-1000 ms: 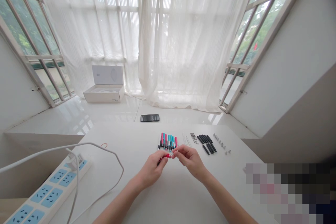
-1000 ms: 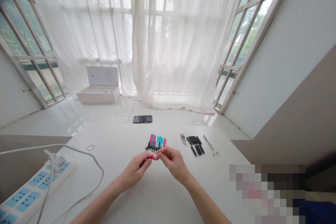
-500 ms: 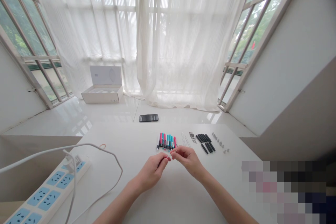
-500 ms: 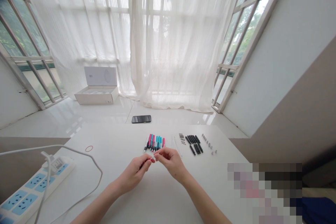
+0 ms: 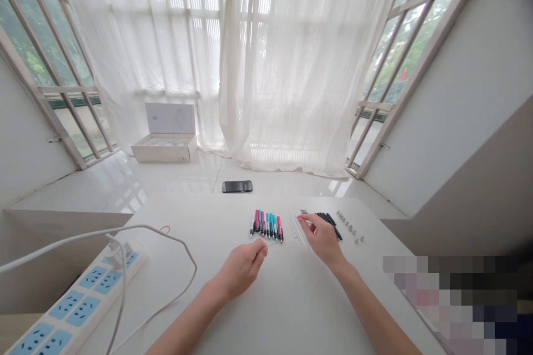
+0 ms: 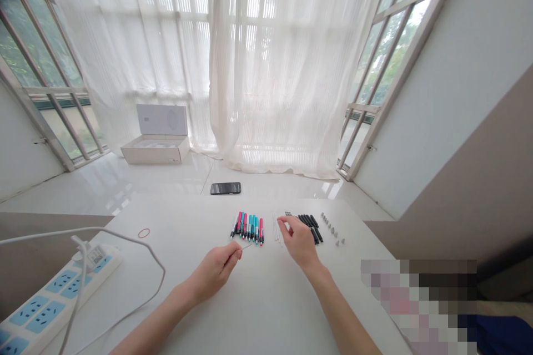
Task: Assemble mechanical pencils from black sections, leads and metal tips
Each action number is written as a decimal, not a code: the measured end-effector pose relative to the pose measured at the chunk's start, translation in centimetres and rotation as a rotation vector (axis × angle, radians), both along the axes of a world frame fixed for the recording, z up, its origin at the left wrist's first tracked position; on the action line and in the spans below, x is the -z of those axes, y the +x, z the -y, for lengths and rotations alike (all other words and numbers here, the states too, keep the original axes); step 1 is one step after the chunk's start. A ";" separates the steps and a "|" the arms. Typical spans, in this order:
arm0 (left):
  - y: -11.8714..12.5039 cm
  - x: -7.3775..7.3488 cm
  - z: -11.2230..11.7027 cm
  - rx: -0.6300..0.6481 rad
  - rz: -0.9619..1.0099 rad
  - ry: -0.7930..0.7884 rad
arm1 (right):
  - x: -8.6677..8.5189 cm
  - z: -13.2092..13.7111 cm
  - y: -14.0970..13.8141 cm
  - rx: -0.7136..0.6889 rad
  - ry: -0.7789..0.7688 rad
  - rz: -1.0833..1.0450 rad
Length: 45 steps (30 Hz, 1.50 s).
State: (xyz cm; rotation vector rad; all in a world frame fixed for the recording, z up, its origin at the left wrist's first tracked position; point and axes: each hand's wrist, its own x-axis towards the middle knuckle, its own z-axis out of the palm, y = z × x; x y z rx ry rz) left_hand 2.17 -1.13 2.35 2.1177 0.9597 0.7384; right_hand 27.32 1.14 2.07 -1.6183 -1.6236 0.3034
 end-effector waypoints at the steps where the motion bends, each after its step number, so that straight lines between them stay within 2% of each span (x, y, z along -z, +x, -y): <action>1: -0.1 0.0 0.0 0.000 -0.017 0.022 | 0.3 -0.2 0.8 0.084 0.004 0.142; 4: -0.1 0.1 0.0 -0.007 -0.046 0.068 | 1.2 -0.6 2.3 0.192 -0.092 0.436; 7: -0.3 0.0 0.0 -0.025 -0.079 0.107 | 1.6 -0.7 2.7 0.206 -0.198 0.539; 12: -0.5 0.2 -0.3 -0.046 -0.162 0.204 | 1.1 -0.7 2.8 0.209 -0.265 0.568; 21: -0.5 1.7 -0.9 -0.082 -0.390 0.407 | 0.8 -0.6 2.8 0.227 -0.407 0.608; 25: -0.6 1.8 -1.1 -0.093 -0.409 0.447 | 0.5 -0.5 2.4 0.252 -0.389 0.632; 28: -0.6 1.7 -1.1 -0.111 -0.411 0.460 | 0.0 -0.3 1.8 0.223 -0.264 0.476; 31: -0.6 1.6 -1.0 -0.130 -0.412 0.463 | -0.8 -0.1 0.5 0.060 -0.126 0.050; 34: -0.6 1.5 -1.0 -0.142 -0.398 0.458 | -1.3 0.5 -1.5 -0.165 -0.127 -0.420; 36: -0.6 1.5 -1.0 -0.146 -0.386 0.454 | -1.4 1.0 -2.9 -0.288 -0.171 -0.596; 39: -0.6 1.4 -1.0 -0.144 -0.386 0.452 | -1.5 1.6 -4.3 -0.392 -0.218 -0.674; 45: -0.5 1.5 -1.0 -0.144 -0.381 0.449 | -1.7 2.1 -4.9 -0.447 -0.237 -0.656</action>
